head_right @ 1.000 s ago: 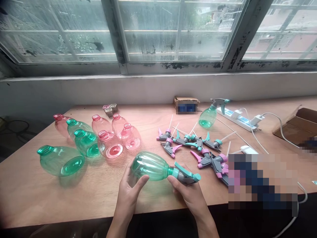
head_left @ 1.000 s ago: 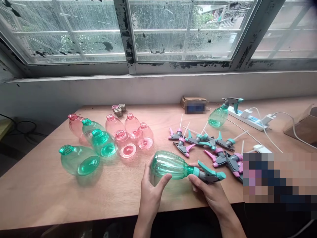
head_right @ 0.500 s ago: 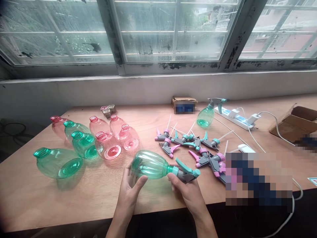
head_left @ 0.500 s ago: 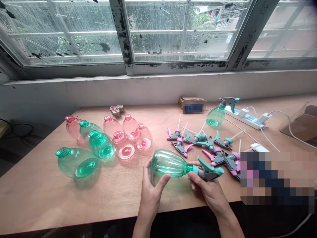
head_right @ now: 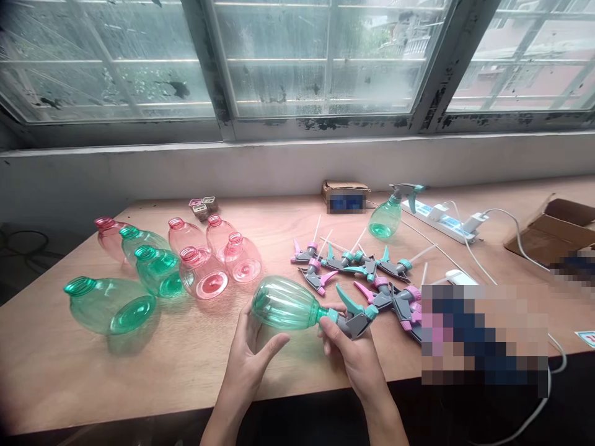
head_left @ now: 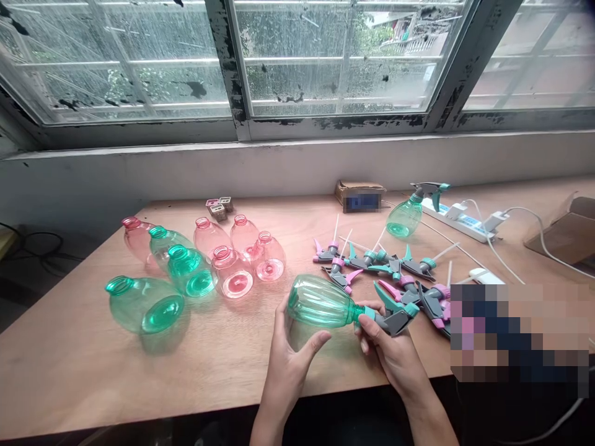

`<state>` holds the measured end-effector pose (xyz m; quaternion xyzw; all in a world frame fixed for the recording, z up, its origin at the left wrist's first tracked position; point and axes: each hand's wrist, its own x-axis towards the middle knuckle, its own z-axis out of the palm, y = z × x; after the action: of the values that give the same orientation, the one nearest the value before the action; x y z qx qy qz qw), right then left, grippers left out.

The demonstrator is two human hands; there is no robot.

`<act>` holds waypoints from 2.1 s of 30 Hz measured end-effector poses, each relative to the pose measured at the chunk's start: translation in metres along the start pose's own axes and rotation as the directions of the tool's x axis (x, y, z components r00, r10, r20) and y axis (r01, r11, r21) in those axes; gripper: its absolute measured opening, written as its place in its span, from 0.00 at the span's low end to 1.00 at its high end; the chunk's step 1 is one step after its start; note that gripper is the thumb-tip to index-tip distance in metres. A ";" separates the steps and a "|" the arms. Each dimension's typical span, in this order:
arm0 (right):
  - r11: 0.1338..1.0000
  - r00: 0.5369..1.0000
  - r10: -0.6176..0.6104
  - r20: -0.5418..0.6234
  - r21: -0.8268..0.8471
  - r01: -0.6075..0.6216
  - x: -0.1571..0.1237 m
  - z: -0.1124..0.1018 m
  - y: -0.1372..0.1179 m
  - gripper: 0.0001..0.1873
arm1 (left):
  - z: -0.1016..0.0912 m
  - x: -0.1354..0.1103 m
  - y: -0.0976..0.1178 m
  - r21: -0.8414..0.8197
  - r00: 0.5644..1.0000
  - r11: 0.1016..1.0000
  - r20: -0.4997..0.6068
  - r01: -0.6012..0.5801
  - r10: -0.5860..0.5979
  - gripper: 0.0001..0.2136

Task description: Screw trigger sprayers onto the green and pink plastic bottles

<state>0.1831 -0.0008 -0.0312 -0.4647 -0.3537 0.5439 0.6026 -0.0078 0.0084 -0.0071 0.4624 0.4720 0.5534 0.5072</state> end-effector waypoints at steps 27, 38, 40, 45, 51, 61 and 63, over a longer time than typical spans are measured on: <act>0.992 0.996 0.073 0.059 -0.108 -0.067 -0.007 0.000 -0.003 0.24 | -0.002 0.001 0.001 -0.082 0.997 0.995 -0.053 0.057 -0.062 0.37; 0.994 0.994 0.073 0.085 -0.090 -0.066 -0.008 -0.002 -0.002 0.21 | -0.001 0.000 -0.001 -0.042 0.999 0.999 -0.038 0.018 -0.020 0.43; 0.991 0.993 0.082 0.085 -0.108 -0.073 -0.011 0.001 -0.005 0.21 | -0.002 0.000 0.001 -0.082 0.997 0.996 -0.073 0.034 -0.040 0.41; 0.995 0.995 0.076 0.058 -0.068 -0.072 -0.007 0.000 -0.002 0.21 | -0.004 0.004 -0.004 -0.055 0.999 0.998 0.005 0.032 -0.032 0.38; 0.999 0.997 0.042 0.071 -0.024 -0.041 -0.002 -0.005 0.002 0.23 | -0.004 0.003 -0.008 -0.011 1.000 1.000 0.028 0.001 -0.001 0.39; 0.986 0.992 0.092 0.088 -0.148 -0.078 -0.010 0.003 -0.006 0.22 | -0.008 0.003 -0.006 -0.030 0.999 0.999 -0.045 0.018 -0.020 0.37; 0.987 0.994 0.091 0.063 -0.141 -0.082 -0.006 0.001 -0.001 0.22 | -0.007 0.004 -0.007 -0.035 1.000 0.999 -0.007 0.004 -0.004 0.38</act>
<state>0.1814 -0.0069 -0.0295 -0.5011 -0.3907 0.5596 0.5321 -0.0143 0.0125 -0.0148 0.4506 0.4650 0.5620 0.5147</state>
